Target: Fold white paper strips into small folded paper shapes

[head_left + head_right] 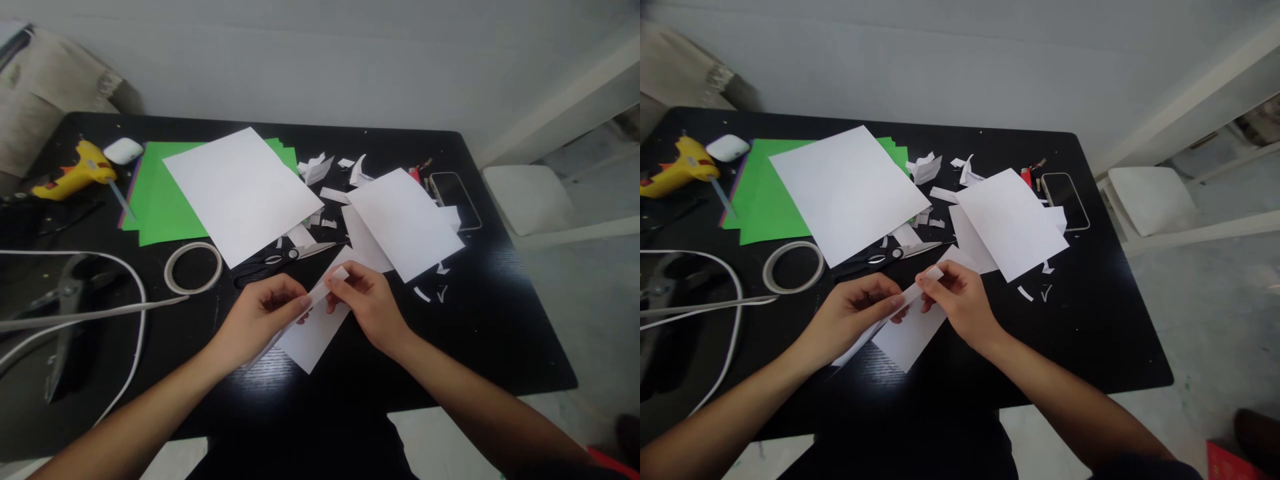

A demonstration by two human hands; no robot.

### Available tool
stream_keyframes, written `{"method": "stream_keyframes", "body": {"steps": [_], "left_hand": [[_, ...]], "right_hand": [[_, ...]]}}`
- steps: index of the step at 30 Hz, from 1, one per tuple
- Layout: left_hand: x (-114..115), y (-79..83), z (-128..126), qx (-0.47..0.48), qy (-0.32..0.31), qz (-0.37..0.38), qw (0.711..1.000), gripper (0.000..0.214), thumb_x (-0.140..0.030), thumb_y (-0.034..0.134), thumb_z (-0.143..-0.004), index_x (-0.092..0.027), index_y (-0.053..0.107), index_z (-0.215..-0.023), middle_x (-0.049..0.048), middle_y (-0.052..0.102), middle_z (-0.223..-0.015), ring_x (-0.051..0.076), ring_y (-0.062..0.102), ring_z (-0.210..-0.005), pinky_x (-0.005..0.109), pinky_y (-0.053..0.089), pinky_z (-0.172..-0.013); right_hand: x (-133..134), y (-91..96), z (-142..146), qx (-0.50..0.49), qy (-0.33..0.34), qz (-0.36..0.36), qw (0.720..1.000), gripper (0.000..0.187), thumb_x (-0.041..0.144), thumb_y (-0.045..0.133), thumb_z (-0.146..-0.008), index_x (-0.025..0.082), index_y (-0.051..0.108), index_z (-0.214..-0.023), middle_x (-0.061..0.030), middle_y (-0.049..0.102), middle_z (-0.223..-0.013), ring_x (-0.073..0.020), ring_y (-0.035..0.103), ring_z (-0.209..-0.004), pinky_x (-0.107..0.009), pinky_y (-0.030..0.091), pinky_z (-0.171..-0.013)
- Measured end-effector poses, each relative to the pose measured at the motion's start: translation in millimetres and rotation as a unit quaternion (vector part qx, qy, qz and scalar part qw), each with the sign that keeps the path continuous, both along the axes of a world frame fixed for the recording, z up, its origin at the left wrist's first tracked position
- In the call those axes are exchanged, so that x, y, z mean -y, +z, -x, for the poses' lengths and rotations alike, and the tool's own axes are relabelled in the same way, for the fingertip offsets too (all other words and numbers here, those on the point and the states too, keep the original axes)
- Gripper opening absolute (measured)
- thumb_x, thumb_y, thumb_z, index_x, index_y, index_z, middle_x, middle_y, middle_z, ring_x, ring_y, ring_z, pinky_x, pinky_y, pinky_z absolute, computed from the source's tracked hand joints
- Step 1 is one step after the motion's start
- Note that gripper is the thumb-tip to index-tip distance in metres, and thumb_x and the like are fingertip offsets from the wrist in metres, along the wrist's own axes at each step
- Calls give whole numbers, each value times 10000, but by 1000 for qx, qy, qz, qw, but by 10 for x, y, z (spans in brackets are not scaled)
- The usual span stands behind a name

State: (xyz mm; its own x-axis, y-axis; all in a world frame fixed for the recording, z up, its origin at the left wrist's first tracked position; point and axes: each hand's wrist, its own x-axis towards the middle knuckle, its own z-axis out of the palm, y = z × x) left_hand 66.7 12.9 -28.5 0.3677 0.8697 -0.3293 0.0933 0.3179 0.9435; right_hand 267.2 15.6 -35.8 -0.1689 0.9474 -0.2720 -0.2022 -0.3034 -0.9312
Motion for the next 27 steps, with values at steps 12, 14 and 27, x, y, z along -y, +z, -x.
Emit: {"method": "stream_keyframes", "body": {"steps": [12, 14, 27], "left_hand": [[73, -12, -26, 23, 21, -36, 999, 136, -285, 742, -927, -188, 686, -1004, 30, 794, -876, 163, 742, -821, 253, 561, -737], [83, -10, -26, -4, 26, -92, 995, 150, -250, 743, -922, -201, 704, -1058, 25, 806, -904, 163, 755, -832, 246, 573, -744], [72, -6, 0, -57, 35, -158, 985, 125, -194, 762, -887, -217, 811, -1000, 18, 834, -912, 151, 778, -773, 206, 599, -691]], "right_hand": [[15, 28, 21, -2, 63, 23, 998, 226, 384, 864, -792, 171, 788, -791, -8, 716, -687, -127, 649, -600, -259, 542, -612], [13, 28, 20, 5, 52, 24, 998, 226, 382, 864, -791, 169, 787, -795, 4, 703, -670, -120, 642, -584, -254, 534, -612], [28, 31, 29, 0, 22, 5, 1000, 177, 344, 858, -808, 182, 790, -780, 11, 690, -651, -116, 654, -593, -245, 546, -626]]}}
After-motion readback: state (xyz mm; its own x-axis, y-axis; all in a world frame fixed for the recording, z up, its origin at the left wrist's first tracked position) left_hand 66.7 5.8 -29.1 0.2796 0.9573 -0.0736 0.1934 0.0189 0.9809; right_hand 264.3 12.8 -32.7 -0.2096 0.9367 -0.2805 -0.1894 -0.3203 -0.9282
